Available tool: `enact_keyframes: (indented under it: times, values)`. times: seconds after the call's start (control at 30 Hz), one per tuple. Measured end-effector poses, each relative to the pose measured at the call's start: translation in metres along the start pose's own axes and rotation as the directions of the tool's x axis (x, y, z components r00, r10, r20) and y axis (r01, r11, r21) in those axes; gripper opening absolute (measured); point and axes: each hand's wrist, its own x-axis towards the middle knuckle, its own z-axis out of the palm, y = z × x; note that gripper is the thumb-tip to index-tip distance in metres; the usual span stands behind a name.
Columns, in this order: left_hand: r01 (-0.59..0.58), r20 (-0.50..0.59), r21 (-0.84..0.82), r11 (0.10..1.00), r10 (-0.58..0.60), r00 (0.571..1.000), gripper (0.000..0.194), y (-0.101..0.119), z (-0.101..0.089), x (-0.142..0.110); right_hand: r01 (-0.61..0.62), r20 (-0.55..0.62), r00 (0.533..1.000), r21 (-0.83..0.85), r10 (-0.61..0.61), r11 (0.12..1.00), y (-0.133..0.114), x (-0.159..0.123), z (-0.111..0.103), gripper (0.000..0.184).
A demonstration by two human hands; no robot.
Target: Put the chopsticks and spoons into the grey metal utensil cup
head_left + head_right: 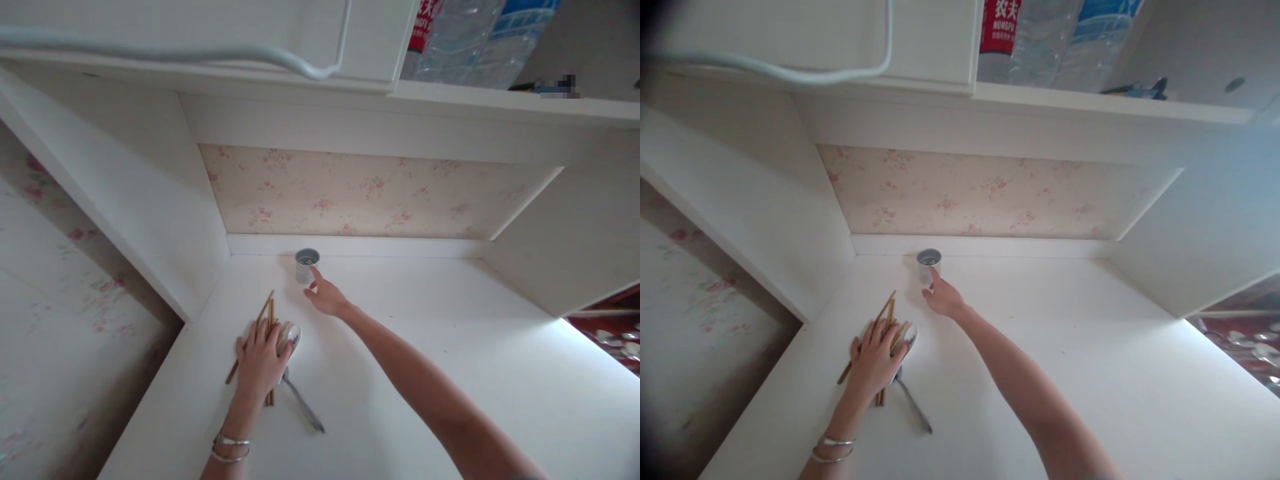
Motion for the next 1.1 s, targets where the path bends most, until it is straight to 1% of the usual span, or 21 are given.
enact_keyframes:
  times: [0.1, 0.17, 0.27, 0.33, 0.43, 0.57, 0.67, 0.8, 0.87, 0.97, 1.03, 1.1]
  values:
    - [-0.005, -0.006, -0.036, 0.999, 0.005, 1.000, 0.045, -0.002, 0.001, 0.004, -0.049, -0.043, 0.998, -0.092, 0.045, 0.995, -0.008, 0.025, 0.000, 0.064]
    - [-0.011, -0.040, -0.062, 0.998, 0.008, 0.999, 0.045, -0.003, 0.000, 0.004, -0.070, -0.079, 0.995, -0.133, 0.060, 0.989, -0.009, 0.033, -0.002, 0.053]
    - [-0.031, -0.090, -0.099, 0.995, 0.022, 0.996, 0.044, -0.005, -0.003, 0.004, -0.084, -0.150, 0.987, -0.166, 0.060, 0.983, -0.005, 0.031, -0.007, 0.035]
    - [-0.051, -0.112, -0.130, 0.990, 0.036, 0.993, 0.040, -0.007, -0.006, 0.006, -0.079, -0.193, 0.980, -0.175, 0.044, 0.981, -0.001, 0.020, -0.014, 0.030]
    - [-0.084, -0.164, -0.199, 0.976, 0.051, 0.985, 0.034, -0.014, -0.005, 0.011, -0.046, -0.231, 0.973, -0.175, 0.005, 0.983, 0.008, -0.010, -0.027, 0.025]
    - [-0.109, -0.258, -0.282, 0.953, 0.034, 0.965, 0.032, -0.023, -0.001, 0.017, -0.019, -0.255, 0.967, -0.145, -0.019, 0.989, 0.026, -0.069, -0.045, 0.024]
    - [-0.129, -0.279, -0.320, 0.939, 0.037, 0.960, 0.031, -0.024, -0.001, 0.017, -0.029, -0.283, 0.959, -0.106, -0.002, 0.994, 0.042, -0.117, -0.055, 0.028]
    - [-0.127, -0.284, -0.357, 0.925, 0.022, 0.959, 0.031, -0.028, -0.011, 0.012, -0.064, -0.311, 0.950, -0.089, 0.033, 0.994, 0.063, -0.170, -0.061, 0.030]
    - [-0.133, -0.288, -0.349, 0.928, 0.029, 0.957, 0.031, -0.031, -0.019, 0.008, -0.074, -0.308, 0.950, -0.073, 0.048, 0.995, 0.071, -0.190, -0.061, 0.029]
    - [-0.167, -0.300, -0.308, 0.936, 0.071, 0.951, 0.031, -0.037, -0.029, -0.003, -0.083, -0.275, 0.960, -0.074, 0.059, 0.994, 0.080, -0.210, -0.057, 0.027]
    - [-0.172, -0.302, -0.281, 0.944, 0.083, 0.950, 0.032, -0.039, -0.035, -0.012, -0.070, -0.232, 0.972, -0.096, 0.046, 0.993, 0.083, -0.217, -0.054, 0.026]
    - [-0.160, -0.283, -0.257, 0.953, 0.084, 0.955, 0.033, -0.040, -0.040, -0.020, -0.025, -0.189, 0.982, -0.117, 0.003, 0.993, 0.084, -0.219, -0.051, 0.026]
